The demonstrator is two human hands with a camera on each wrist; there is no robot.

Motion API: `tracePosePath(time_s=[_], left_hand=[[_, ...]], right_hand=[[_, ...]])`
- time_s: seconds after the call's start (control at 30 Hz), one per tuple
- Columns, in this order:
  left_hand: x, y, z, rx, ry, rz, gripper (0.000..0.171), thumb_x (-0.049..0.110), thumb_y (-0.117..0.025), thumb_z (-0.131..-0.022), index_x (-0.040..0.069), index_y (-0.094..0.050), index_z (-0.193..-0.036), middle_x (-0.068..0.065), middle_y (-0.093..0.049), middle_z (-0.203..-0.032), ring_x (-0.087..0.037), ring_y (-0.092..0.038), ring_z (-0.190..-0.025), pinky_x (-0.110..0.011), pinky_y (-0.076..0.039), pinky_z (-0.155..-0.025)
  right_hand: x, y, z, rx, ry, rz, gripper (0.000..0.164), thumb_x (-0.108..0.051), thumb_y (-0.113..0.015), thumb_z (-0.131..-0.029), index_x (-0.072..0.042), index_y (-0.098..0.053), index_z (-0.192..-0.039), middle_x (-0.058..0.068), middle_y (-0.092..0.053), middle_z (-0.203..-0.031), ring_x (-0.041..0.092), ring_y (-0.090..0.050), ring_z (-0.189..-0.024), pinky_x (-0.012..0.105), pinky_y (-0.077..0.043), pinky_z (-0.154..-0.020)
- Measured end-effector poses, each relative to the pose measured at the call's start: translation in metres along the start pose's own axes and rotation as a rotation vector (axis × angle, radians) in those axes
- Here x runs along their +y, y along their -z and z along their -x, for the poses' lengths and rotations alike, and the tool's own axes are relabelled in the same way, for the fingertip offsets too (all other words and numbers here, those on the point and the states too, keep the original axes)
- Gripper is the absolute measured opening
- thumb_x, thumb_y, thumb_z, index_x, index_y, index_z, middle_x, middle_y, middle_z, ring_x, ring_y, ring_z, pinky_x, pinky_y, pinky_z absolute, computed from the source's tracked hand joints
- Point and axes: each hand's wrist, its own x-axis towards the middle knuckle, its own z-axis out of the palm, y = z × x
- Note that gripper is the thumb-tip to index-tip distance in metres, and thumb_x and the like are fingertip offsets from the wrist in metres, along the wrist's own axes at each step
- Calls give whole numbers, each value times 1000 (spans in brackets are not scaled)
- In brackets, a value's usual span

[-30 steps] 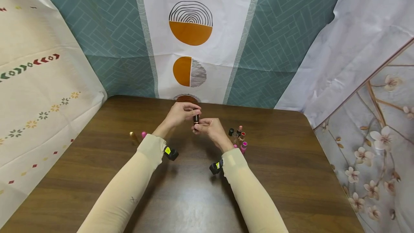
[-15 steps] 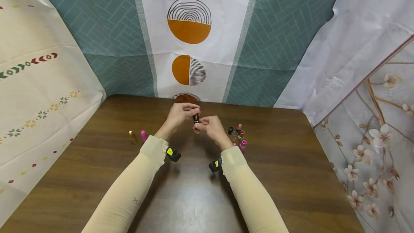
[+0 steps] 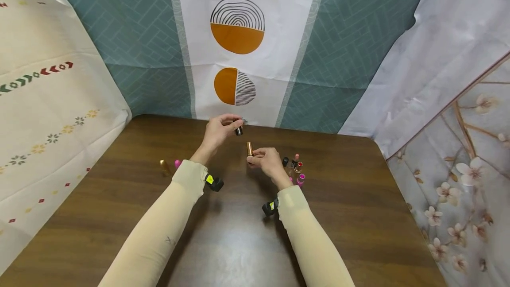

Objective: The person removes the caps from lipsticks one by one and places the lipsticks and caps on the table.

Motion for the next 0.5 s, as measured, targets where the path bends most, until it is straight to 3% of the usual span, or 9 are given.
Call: tracePosePath(time_s=[0.13,0.33,0.5], left_hand=[[-8,-6,3,-10,-19,-74,28,27,-77,-97,12,-77,-121,-8,-77,-110,-24,-74,-87,-40,-58,-84],[-13,-15,7,-67,-44,-89,28,27,-76,-98,12,-77,-121,-8,-77,-111,-25,-71,-97,-45,-58,-87],[-15,-22,6,-102,-38,-146,26,27,-76,-97,13,-78,-120,-5,-77,-112,-24,-69,-100,-41,-54,-84]], right_hand=[[-1,4,3,-1,1,-17,38,-2,-67,-101,18,-57,-131,28,-73,-112,43,-73,-102,53,-54,-98],[-7,17,9,43,-11,-24,41,-3,-66,-102,16,-55,-137,30,-71,-119,47,-69,-109,54,-51,-102],[-13,29,10,56,-11,-9,42,-4,-65,-103,16,-54,-138,30,-69,-123,41,-72,-107,52,-49,-105]])
